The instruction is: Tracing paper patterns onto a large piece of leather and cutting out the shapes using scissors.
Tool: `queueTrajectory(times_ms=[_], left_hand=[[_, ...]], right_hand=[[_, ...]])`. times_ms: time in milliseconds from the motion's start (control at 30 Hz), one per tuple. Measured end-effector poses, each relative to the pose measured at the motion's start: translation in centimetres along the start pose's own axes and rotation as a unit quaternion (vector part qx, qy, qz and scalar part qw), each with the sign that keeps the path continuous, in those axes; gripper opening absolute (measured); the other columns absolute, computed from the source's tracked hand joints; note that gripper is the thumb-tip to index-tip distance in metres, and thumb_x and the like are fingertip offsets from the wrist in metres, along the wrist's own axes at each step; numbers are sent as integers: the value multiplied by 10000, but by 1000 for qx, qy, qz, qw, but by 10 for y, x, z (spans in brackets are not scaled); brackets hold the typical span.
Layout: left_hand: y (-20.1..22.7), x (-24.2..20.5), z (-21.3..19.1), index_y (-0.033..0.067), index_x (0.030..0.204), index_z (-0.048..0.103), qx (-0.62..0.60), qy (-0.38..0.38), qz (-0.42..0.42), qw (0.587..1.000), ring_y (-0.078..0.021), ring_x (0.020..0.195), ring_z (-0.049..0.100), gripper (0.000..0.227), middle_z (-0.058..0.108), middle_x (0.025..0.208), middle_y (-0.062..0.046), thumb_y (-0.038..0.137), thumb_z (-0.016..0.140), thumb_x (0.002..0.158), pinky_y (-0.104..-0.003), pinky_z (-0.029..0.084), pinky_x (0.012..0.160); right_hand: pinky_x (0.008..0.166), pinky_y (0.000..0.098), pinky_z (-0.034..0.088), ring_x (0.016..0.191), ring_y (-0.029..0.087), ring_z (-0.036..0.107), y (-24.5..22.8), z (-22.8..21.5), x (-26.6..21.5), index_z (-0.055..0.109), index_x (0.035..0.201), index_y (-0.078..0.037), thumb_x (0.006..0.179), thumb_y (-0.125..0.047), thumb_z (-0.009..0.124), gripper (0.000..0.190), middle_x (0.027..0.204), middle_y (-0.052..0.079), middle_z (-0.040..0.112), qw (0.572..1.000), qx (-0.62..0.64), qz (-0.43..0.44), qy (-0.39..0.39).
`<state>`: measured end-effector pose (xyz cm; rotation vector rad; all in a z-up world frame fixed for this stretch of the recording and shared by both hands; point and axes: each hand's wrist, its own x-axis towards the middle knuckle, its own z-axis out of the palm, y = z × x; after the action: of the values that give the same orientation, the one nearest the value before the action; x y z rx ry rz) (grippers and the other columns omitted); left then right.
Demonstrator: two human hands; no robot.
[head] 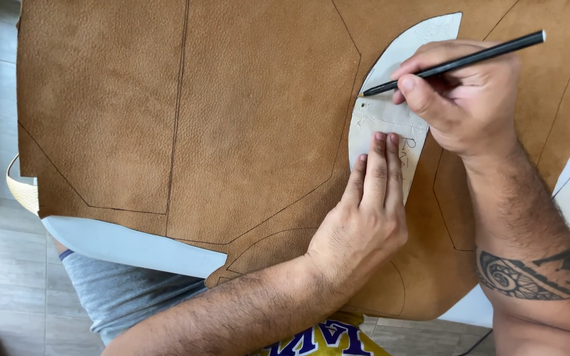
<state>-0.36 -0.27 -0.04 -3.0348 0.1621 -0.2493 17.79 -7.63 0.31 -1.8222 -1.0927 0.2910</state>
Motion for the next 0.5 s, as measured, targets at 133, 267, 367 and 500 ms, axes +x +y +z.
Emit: queueTrajectory(times_ms=[133,267,367,500], left_hand=[[1,-1,2,-109,1484,439,-9,-4,3,1000,-391,1453,453,537,489,1535,-253,129,273,1031,-411,447,1202],[2,-1,2,-99,1505,410,-8,-16,5,1000,-400,1462,436,550,477,1547,-252,141,265,1032,-420,434,1206],[0,0,0,-112,1491,425,1,-8,5,1000,-390,1462,437,537,481,1534,-266,141,275,1042,-408,436,1205],[3,-1,4,-100,1463,477,-29,8,-1,1000,-375,1414,508,535,536,1490,-246,144,292,1026,-415,457,1191]], right_hand=[[624,318,538,674,245,652,-6,3,1,655,974,118,1010,-91,628,214,799,205,659,996,74,2,-57],[610,306,498,654,240,635,-13,2,3,658,938,123,989,-80,631,211,782,202,655,995,72,8,-69],[658,322,483,679,244,613,-10,2,1,669,885,94,980,-98,640,216,790,185,655,995,38,9,-91],[678,317,556,706,245,674,-8,2,-1,674,896,73,957,-48,649,139,836,186,696,990,70,-8,-124]])
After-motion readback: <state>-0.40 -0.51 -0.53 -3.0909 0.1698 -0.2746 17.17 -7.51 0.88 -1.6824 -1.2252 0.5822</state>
